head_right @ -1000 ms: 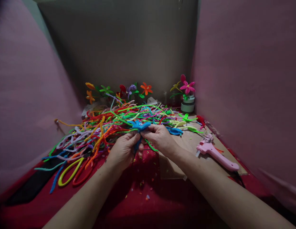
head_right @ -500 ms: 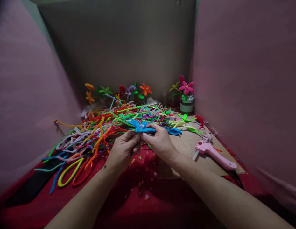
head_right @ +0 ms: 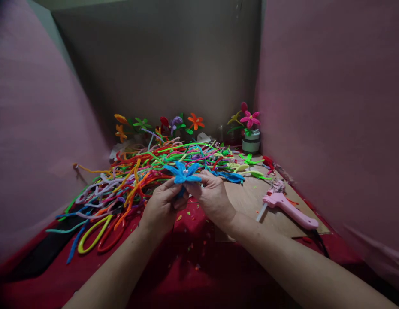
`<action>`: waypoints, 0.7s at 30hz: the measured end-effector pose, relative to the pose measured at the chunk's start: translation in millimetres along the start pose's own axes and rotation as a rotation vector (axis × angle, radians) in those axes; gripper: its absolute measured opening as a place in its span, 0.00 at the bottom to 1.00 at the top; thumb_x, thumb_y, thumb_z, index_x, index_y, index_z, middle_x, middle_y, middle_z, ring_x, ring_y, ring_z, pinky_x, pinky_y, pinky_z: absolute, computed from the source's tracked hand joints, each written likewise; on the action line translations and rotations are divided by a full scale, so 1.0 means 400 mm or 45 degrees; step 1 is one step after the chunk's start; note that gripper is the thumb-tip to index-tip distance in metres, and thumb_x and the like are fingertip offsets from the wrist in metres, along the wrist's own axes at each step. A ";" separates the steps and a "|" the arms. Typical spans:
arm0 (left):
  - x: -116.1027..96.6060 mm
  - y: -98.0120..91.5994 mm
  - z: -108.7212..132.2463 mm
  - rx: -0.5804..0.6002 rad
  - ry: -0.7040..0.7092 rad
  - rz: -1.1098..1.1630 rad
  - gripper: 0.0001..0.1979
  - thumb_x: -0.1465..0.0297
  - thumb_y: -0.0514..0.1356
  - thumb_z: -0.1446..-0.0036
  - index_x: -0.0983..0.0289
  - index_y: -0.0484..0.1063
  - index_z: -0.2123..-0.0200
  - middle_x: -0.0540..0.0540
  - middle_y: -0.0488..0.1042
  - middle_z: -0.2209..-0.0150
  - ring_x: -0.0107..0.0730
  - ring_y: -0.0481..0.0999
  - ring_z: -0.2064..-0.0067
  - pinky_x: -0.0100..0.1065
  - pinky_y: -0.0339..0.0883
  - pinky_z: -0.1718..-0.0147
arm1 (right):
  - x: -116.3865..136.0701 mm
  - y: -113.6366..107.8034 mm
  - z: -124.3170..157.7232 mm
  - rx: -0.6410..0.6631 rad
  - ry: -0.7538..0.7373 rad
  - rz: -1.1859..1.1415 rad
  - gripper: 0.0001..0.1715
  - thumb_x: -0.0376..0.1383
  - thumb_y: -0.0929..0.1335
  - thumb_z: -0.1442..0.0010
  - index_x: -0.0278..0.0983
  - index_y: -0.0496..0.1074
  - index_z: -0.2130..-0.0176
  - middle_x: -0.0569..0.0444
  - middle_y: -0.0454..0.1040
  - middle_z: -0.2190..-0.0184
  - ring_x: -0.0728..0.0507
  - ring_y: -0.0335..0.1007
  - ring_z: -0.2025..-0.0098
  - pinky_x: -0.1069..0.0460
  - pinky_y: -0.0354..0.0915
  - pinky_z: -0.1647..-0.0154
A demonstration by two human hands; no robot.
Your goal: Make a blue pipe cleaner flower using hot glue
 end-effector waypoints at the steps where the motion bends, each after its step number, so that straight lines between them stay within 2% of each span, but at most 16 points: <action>1: 0.002 0.000 0.000 0.012 -0.019 0.024 0.06 0.70 0.59 0.51 0.66 0.67 0.75 0.47 0.64 0.81 0.14 0.53 0.84 0.22 0.45 0.84 | 0.008 0.002 0.000 0.024 -0.018 0.019 0.06 0.38 0.68 0.47 0.41 0.75 0.73 0.56 0.68 0.71 0.47 0.62 0.66 0.50 0.59 0.61; 4: 0.006 0.003 0.003 0.068 -0.050 0.099 0.06 0.70 0.59 0.50 0.66 0.67 0.75 0.47 0.64 0.82 0.14 0.51 0.85 0.23 0.44 0.85 | 0.031 0.007 -0.002 0.114 -0.058 0.039 0.08 0.38 0.68 0.46 0.41 0.77 0.74 0.56 0.69 0.74 0.46 0.62 0.64 0.48 0.59 0.58; 6: 0.007 0.007 0.005 0.109 -0.062 0.141 0.07 0.68 0.59 0.50 0.67 0.66 0.75 0.47 0.63 0.83 0.14 0.49 0.85 0.23 0.43 0.85 | 0.034 0.007 -0.002 0.160 -0.025 0.010 0.09 0.38 0.68 0.47 0.41 0.77 0.75 0.55 0.69 0.75 0.46 0.62 0.65 0.48 0.59 0.59; 11: 0.011 0.015 0.011 0.185 -0.110 0.187 0.12 0.65 0.64 0.54 0.67 0.66 0.76 0.45 0.60 0.84 0.14 0.47 0.85 0.22 0.42 0.86 | 0.005 0.018 0.003 0.252 0.243 -0.318 0.06 0.37 0.71 0.51 0.39 0.76 0.77 0.58 0.69 0.80 0.50 0.61 0.74 0.52 0.60 0.69; 13: 0.014 0.018 0.012 0.228 -0.136 0.189 0.12 0.65 0.64 0.54 0.67 0.66 0.77 0.45 0.59 0.85 0.13 0.46 0.86 0.22 0.42 0.86 | -0.008 0.024 0.006 0.254 0.334 -0.473 0.03 0.36 0.73 0.55 0.39 0.76 0.76 0.59 0.69 0.81 0.52 0.59 0.78 0.54 0.59 0.72; 15: 0.017 0.021 0.013 0.281 -0.166 0.187 0.12 0.65 0.64 0.54 0.68 0.66 0.78 0.44 0.57 0.86 0.13 0.45 0.86 0.22 0.42 0.86 | -0.015 0.027 0.008 0.240 0.380 -0.576 0.05 0.35 0.74 0.58 0.39 0.77 0.74 0.60 0.70 0.81 0.52 0.60 0.79 0.54 0.59 0.73; 21: 0.016 0.027 0.021 0.347 -0.278 0.113 0.12 0.65 0.62 0.51 0.68 0.67 0.77 0.44 0.57 0.85 0.13 0.45 0.86 0.21 0.45 0.87 | -0.013 0.030 0.016 0.173 0.373 -0.690 0.04 0.33 0.74 0.58 0.39 0.76 0.76 0.59 0.73 0.78 0.51 0.65 0.75 0.55 0.61 0.71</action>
Point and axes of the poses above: each hand's wrist, its own z-axis away from the middle knuckle, its own y-axis out of the palm, x = y × z, the point moved 7 cm from there along -z, towards the middle knuckle
